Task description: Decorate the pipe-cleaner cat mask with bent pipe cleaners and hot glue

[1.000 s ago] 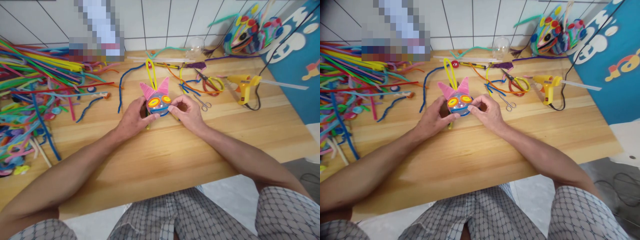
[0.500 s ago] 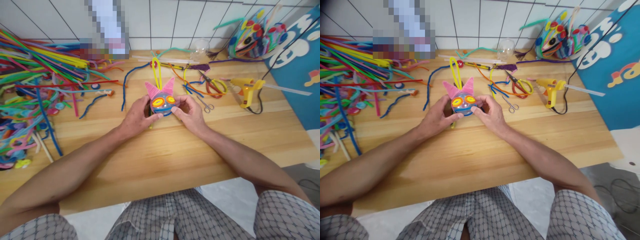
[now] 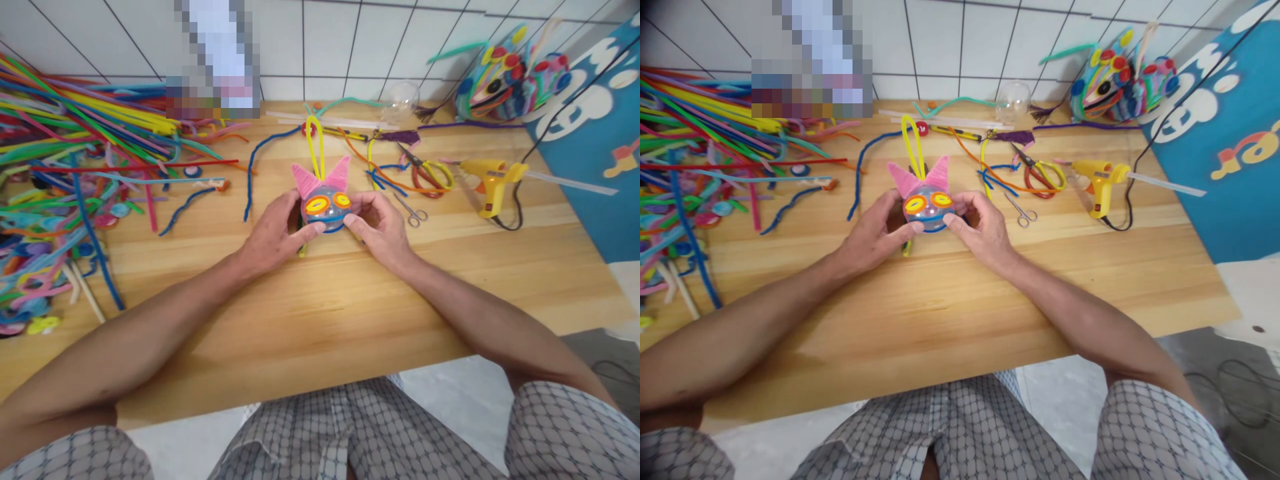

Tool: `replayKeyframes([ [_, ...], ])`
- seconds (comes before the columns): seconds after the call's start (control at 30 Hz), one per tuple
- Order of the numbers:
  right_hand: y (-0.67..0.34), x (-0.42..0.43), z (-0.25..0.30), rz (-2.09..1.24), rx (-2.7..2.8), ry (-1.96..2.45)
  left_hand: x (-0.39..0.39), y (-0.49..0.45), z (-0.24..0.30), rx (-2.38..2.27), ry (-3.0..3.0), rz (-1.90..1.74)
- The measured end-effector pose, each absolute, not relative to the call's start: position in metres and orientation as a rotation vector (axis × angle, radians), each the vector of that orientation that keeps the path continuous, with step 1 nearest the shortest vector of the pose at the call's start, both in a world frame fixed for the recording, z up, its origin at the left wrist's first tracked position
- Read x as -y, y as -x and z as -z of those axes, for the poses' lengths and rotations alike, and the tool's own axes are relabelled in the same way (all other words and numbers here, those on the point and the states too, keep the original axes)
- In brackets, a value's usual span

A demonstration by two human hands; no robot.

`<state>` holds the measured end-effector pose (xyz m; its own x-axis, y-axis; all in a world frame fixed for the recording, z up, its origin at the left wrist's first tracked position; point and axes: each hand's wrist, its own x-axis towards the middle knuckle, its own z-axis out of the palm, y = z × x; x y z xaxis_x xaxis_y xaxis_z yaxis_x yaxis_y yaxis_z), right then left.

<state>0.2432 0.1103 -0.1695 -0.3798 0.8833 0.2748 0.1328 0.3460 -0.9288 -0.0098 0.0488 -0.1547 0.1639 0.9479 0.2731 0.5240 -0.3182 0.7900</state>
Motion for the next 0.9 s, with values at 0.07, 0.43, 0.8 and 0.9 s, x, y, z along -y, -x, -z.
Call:
replayKeyframes([
  [0.07,-0.2433,-0.11,0.169,-1.103,1.756,0.891,-0.0478,0.0094,0.154,-1.371,-1.881,-1.057],
  [0.43,-0.2427,-0.1095,0.1675,-1.114,1.738,0.902,-0.048,0.011,0.158,-1.36,-1.832,-1.056],
  [0.8,-0.2431,-0.1102,0.169,-1.114,1.753,0.902,-0.0498,0.0121,0.1605,-1.519,-1.974,-1.005],
  [0.9,-0.2435,-0.1107,0.1697,-1.109,1.77,0.903,-0.0499,0.0123,0.1613,-1.5,-1.964,-1.023],
])
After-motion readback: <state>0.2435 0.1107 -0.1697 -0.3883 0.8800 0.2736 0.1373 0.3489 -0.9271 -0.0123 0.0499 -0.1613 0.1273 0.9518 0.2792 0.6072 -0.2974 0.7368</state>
